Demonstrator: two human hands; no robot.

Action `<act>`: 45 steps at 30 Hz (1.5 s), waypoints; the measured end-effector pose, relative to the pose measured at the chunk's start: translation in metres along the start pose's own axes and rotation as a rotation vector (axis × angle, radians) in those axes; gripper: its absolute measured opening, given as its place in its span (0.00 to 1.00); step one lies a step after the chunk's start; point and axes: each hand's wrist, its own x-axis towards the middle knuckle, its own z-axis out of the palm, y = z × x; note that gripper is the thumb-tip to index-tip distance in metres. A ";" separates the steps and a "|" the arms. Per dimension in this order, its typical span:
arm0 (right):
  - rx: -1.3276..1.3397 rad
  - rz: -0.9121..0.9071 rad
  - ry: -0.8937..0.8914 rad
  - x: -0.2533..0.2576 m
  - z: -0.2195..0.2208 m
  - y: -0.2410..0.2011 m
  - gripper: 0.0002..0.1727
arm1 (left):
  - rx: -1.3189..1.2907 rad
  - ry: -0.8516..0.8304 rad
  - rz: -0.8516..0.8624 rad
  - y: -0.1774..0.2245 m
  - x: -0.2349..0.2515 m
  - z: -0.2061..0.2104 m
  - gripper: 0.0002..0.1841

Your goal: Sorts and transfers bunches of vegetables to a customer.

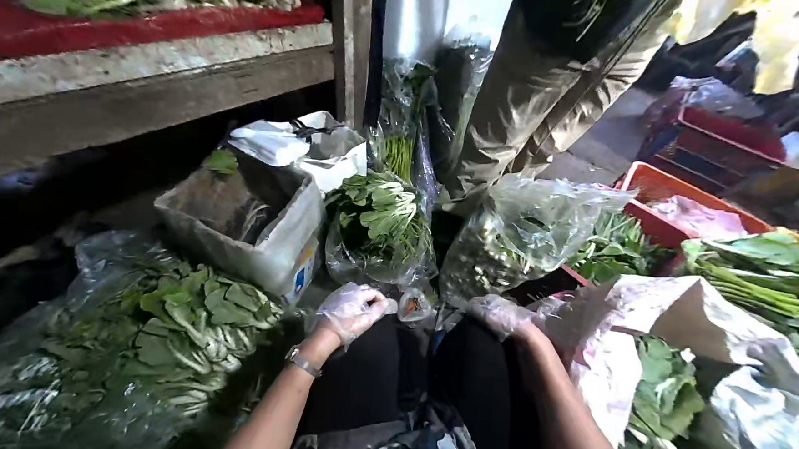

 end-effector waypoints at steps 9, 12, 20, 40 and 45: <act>0.478 -0.157 0.066 0.120 -0.076 -0.065 0.21 | -0.091 0.288 -0.113 0.008 0.090 -0.093 0.18; 0.742 -0.087 0.168 0.168 -0.075 -0.067 0.20 | 0.076 0.433 -0.053 0.015 0.163 -0.128 0.17; 0.665 0.001 0.102 0.191 -0.064 -0.055 0.20 | 0.526 0.054 -0.219 -0.009 0.298 -0.118 0.22; 0.760 -0.137 0.543 0.220 -0.091 -0.081 0.16 | -1.252 0.358 0.049 -0.032 0.174 -0.203 0.15; 0.322 -0.174 0.523 0.240 -0.118 -0.102 0.17 | -1.505 0.368 0.107 -0.052 0.160 -0.172 0.20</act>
